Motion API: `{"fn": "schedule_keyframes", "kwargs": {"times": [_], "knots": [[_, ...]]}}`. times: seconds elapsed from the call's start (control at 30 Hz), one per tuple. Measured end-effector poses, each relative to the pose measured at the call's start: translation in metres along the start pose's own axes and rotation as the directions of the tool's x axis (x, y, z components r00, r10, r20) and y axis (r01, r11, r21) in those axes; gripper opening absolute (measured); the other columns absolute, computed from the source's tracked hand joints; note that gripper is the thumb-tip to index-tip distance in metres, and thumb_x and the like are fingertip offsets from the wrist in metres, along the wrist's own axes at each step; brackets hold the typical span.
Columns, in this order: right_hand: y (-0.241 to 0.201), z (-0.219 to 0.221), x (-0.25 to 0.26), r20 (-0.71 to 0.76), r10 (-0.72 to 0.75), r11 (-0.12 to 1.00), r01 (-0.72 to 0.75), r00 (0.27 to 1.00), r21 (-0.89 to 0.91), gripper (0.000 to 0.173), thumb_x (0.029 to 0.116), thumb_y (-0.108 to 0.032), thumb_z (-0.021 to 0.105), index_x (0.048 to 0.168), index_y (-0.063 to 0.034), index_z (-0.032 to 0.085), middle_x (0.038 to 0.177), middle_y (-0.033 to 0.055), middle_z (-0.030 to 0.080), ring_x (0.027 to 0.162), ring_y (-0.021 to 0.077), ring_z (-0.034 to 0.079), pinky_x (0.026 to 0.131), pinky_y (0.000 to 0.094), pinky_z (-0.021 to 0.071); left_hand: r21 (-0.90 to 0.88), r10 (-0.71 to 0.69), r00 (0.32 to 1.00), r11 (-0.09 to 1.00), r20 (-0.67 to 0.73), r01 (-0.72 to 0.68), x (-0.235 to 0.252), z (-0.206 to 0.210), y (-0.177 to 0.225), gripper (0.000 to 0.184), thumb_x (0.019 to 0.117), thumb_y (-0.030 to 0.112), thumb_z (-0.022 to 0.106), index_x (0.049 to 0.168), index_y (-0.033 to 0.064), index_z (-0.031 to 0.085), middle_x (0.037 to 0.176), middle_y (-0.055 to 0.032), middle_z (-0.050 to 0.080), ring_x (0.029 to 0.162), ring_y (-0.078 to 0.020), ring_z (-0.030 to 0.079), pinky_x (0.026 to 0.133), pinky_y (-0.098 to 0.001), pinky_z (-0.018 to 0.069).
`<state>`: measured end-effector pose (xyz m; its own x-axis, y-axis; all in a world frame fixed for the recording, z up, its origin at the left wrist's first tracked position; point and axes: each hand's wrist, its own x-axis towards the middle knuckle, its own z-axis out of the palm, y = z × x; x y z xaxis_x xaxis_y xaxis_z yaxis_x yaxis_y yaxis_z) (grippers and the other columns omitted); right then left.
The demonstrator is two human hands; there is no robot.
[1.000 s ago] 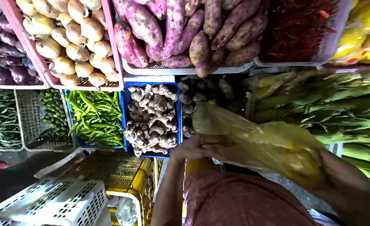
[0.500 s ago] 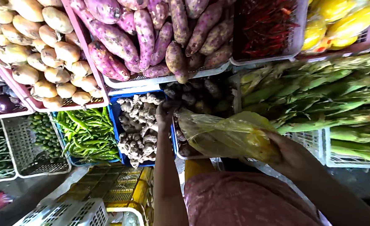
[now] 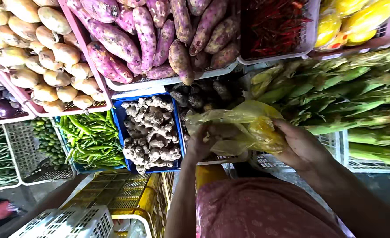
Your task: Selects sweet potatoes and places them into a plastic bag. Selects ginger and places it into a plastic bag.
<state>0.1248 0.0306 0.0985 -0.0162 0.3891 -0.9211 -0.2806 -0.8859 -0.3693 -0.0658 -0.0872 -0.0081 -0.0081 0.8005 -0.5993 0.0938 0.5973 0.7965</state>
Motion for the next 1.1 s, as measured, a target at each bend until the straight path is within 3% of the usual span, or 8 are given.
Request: {"fn": "schedule_keyframes", "kwargs": {"times": [0.13, 0.27, 0.33, 0.53, 0.63, 0.73, 0.97, 1.1], "knots": [[-0.004, -0.033, -0.006, -0.024, -0.036, 0.999, 0.036, 0.999, -0.002, 0.031, 0.1117, -0.021, 0.031, 0.107, -0.0089, 0.059, 0.083, 0.002, 0.069, 0.072, 0.0092, 0.069, 0.066, 0.0276, 0.061, 0.44, -0.096, 0.995, 0.895, 0.02, 0.077, -0.001, 0.028, -0.007, 0.079, 0.0919, 0.036, 0.075, 0.158, 0.0092, 0.039, 0.158, -0.0203, 0.043, 0.147, -0.0381, 0.039, 0.12, -0.0539, 0.0335], [-0.013, -0.074, -0.039, 0.066, -0.065, 0.994, 0.07, 0.996, -0.085, 0.041, 0.1094, -0.021, 0.025, 0.099, -0.0176, 0.064, 0.085, -0.0043, 0.073, 0.077, 0.0051, 0.071, 0.068, 0.0253, 0.0621, 0.323, -0.224, 0.974, 0.919, -0.041, 0.225, -0.022, 0.032, -0.025, 0.069, 0.0917, 0.018, 0.074, 0.151, -0.0003, 0.043, 0.143, -0.0258, 0.054, 0.123, -0.0331, 0.062, 0.103, -0.0442, 0.0526], [-0.01, -0.081, -0.056, 0.089, -0.045, 0.992, 0.055, 0.995, -0.11, 0.041, 0.1064, -0.018, 0.026, 0.094, -0.021, 0.064, 0.083, -0.0067, 0.073, 0.075, 0.0026, 0.07, 0.067, 0.0232, 0.061, 0.36, -0.189, 0.981, 0.919, 0.037, 0.164, -0.023, 0.044, -0.027, 0.036, 0.0952, 0.007, 0.063, 0.129, -0.0052, 0.063, 0.13, -0.0249, 0.063, 0.117, -0.0331, 0.065, 0.103, -0.0449, 0.0518], [-0.005, -0.098, -0.06, 0.083, -0.077, 0.995, 0.082, 0.994, -0.057, 0.039, 0.1051, -0.014, 0.028, 0.094, -0.0191, 0.065, 0.085, -0.0048, 0.074, 0.077, 0.0035, 0.071, 0.069, 0.0238, 0.0617, 0.347, -0.199, 0.894, 0.936, 0.401, 0.053, 0.001, 0.038, -0.007, 0.032, 0.0984, 0.013, 0.063, 0.125, -0.0045, 0.066, 0.116, -0.0221, 0.07, 0.109, -0.0314, 0.068, 0.101, -0.0495, 0.051], [0.001, -0.104, -0.042, -0.063, -0.064, 0.995, 0.06, 0.996, -0.077, 0.035, 0.1087, -0.018, 0.028, 0.098, -0.0158, 0.062, 0.081, -0.0043, 0.071, 0.074, 0.0054, 0.07, 0.066, 0.0261, 0.0614, 0.38, -0.117, 0.992, 0.917, -0.042, 0.124, 0.044, -0.009, 0.003, 0.03, 0.0997, 0.01, 0.063, 0.127, -0.0041, 0.065, 0.12, -0.0241, 0.069, 0.112, -0.0353, 0.068, 0.101, -0.0531, 0.0519], [0.008, -0.106, -0.037, -0.152, -0.046, 0.995, 0.032, 0.987, -0.094, 0.032, 0.1088, -0.019, 0.031, 0.096, -0.016, 0.06, 0.078, -0.0055, 0.069, 0.07, 0.0047, 0.068, 0.063, 0.0262, 0.0608, 0.547, 0.074, 0.932, 0.824, -0.356, 0.144, 0.111, -0.041, 0.008, 0.046, 0.0942, 0.011, 0.066, 0.138, -0.0001, 0.059, 0.143, -0.0267, 0.054, 0.134, -0.0433, 0.051, 0.11, -0.0596, 0.0421], [0.011, -0.109, -0.027, -0.185, -0.054, 0.998, 0.047, 0.981, -0.043, 0.035, 0.1082, -0.018, 0.03, 0.094, -0.0185, 0.061, 0.08, -0.0074, 0.07, 0.075, 0.0024, 0.069, 0.066, 0.0243, 0.0607, 0.694, -0.078, 0.866, 0.564, -0.494, 0.447, 0.192, -0.053, 0.012, 0.048, 0.0994, 0.034, 0.063, 0.134, 0.0015, 0.062, 0.146, -0.0287, 0.051, 0.14, -0.0467, 0.045, 0.11, -0.065, 0.0382], [0.005, -0.114, -0.022, -0.142, -0.093, 0.995, 0.089, 0.985, -0.036, 0.037, 0.1088, -0.021, 0.027, 0.096, -0.0191, 0.062, 0.082, -0.0069, 0.071, 0.076, 0.0031, 0.069, 0.068, 0.0256, 0.0611, 0.717, 0.249, 0.862, 0.676, -0.442, 0.172, 0.165, -0.06, -0.006, 0.038, 0.1017, 0.022, 0.06, 0.13, -0.0024, 0.065, 0.135, -0.0271, 0.061, 0.136, -0.0447, 0.049, 0.115, -0.0568, 0.0359]]}}
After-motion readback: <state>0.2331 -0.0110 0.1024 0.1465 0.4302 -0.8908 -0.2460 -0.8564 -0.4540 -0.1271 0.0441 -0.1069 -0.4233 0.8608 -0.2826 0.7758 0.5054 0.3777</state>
